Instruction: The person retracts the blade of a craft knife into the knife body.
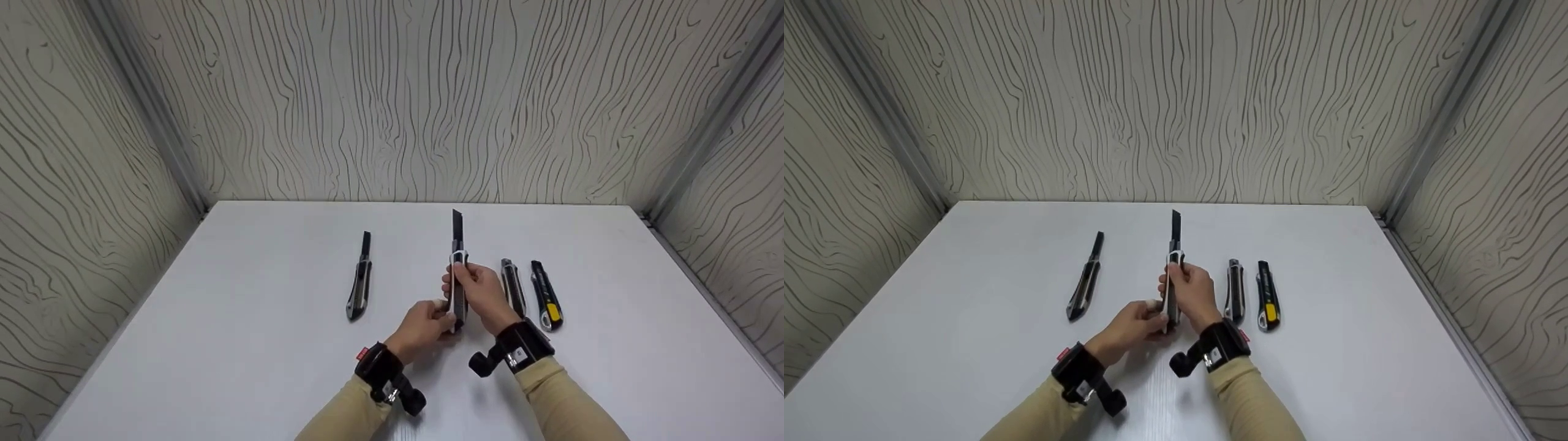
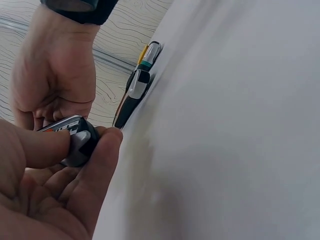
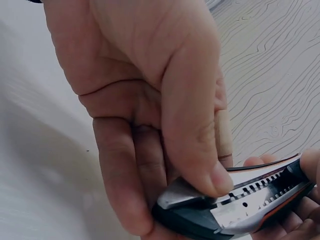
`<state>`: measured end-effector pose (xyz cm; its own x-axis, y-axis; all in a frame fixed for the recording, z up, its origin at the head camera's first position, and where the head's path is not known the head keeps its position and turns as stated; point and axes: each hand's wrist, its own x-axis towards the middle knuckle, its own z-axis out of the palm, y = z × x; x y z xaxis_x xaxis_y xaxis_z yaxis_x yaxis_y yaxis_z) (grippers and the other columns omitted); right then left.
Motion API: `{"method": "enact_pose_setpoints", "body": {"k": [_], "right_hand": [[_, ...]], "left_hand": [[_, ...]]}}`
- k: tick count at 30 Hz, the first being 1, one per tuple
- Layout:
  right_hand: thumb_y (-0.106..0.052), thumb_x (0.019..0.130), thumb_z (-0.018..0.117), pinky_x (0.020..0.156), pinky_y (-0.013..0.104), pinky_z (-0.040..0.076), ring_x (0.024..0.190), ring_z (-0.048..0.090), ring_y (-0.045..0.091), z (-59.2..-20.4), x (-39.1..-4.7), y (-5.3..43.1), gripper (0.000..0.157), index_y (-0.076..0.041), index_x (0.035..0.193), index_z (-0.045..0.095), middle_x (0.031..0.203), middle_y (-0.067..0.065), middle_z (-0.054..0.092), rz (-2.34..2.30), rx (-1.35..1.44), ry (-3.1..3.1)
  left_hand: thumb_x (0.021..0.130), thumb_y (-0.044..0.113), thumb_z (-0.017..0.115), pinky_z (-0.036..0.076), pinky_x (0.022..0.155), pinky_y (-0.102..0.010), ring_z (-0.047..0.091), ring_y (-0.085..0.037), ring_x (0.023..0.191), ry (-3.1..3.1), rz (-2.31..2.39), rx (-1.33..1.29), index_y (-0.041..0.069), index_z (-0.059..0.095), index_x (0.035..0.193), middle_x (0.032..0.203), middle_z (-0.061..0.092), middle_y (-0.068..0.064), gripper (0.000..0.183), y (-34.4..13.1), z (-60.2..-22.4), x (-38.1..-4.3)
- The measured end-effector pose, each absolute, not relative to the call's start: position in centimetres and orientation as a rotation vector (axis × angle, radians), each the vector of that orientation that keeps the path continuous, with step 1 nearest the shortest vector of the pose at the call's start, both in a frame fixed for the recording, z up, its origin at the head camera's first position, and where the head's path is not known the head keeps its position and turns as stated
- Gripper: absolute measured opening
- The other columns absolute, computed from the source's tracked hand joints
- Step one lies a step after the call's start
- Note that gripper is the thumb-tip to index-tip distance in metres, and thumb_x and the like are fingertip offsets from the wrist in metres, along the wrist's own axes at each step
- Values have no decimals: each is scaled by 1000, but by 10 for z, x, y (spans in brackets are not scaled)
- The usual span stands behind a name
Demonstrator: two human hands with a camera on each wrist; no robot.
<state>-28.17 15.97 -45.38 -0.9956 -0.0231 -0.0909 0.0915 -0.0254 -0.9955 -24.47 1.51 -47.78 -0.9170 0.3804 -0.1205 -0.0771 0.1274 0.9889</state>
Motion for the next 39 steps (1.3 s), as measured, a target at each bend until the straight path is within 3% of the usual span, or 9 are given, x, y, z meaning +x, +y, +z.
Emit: {"method": "enact_pose_setpoints", "body": {"k": [19,29,39], "right_hand": [[-17,103,48,77,24,58,78,68,11,-458,-283,161,35,11,123,53,92,6,68,-2198,42,2132],[-15,103,49,78,22,56,84,68,11,-457,-283,160,34,10,125,53,101,12,69,-2176,29,2177],[-18,104,46,84,22,56,89,68,11,-449,-284,166,38,8,131,50,111,15,67,-2162,27,2179]], "left_hand": [[96,8,56,58,72,-25,68,-15,80,2133,1816,286,-2,64,113,93,73,-11,22,16,-479,-245],[97,9,54,59,78,-30,71,-20,87,2089,1824,254,-3,61,121,97,72,-9,27,15,-478,-247],[98,14,56,60,81,-37,72,-26,90,1965,1960,211,-3,61,121,106,72,-17,29,16,-479,-246]]}}
